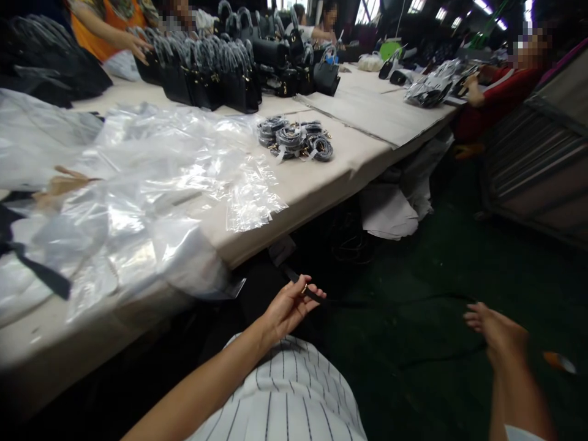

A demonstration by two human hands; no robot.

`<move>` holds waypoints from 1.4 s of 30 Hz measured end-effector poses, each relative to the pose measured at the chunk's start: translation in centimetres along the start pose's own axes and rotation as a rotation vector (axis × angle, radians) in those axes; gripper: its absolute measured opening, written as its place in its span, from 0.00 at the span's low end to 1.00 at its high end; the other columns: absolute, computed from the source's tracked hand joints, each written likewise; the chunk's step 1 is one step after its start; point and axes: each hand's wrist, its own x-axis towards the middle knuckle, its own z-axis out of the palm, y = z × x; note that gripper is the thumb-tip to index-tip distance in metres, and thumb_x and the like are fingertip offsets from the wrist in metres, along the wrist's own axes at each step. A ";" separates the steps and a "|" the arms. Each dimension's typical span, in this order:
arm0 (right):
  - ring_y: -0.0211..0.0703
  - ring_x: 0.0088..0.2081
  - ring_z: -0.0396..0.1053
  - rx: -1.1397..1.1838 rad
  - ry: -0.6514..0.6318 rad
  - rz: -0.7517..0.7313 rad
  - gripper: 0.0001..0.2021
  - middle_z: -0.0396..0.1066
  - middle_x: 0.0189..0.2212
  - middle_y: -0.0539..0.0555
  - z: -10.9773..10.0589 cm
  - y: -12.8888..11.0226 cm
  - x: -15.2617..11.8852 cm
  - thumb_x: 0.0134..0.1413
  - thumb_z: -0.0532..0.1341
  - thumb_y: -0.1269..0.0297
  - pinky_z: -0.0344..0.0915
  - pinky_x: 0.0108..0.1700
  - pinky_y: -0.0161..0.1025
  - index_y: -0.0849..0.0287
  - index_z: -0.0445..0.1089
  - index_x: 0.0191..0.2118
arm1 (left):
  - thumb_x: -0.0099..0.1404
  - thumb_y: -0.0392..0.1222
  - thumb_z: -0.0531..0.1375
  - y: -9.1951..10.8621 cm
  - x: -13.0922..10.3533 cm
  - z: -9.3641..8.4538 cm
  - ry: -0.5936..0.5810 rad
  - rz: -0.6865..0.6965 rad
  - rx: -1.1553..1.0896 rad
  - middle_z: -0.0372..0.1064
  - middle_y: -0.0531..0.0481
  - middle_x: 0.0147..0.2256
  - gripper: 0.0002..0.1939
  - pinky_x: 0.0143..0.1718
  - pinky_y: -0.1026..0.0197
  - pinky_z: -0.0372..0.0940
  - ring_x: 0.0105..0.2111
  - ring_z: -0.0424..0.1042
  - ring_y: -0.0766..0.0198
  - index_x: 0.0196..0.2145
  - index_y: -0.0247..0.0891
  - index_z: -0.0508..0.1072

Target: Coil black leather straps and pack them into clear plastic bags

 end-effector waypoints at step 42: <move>0.31 0.20 0.56 0.626 -1.405 -0.381 0.18 0.65 0.20 0.46 27.7 -24.0 -27.4 0.43 0.73 0.59 0.54 0.22 0.31 0.62 0.78 0.41 | 0.64 0.53 0.60 9.2 -12.2 -9.5 0.760 0.882 0.979 0.68 0.54 0.25 0.16 0.33 0.64 0.59 0.28 0.65 0.64 0.29 0.37 0.74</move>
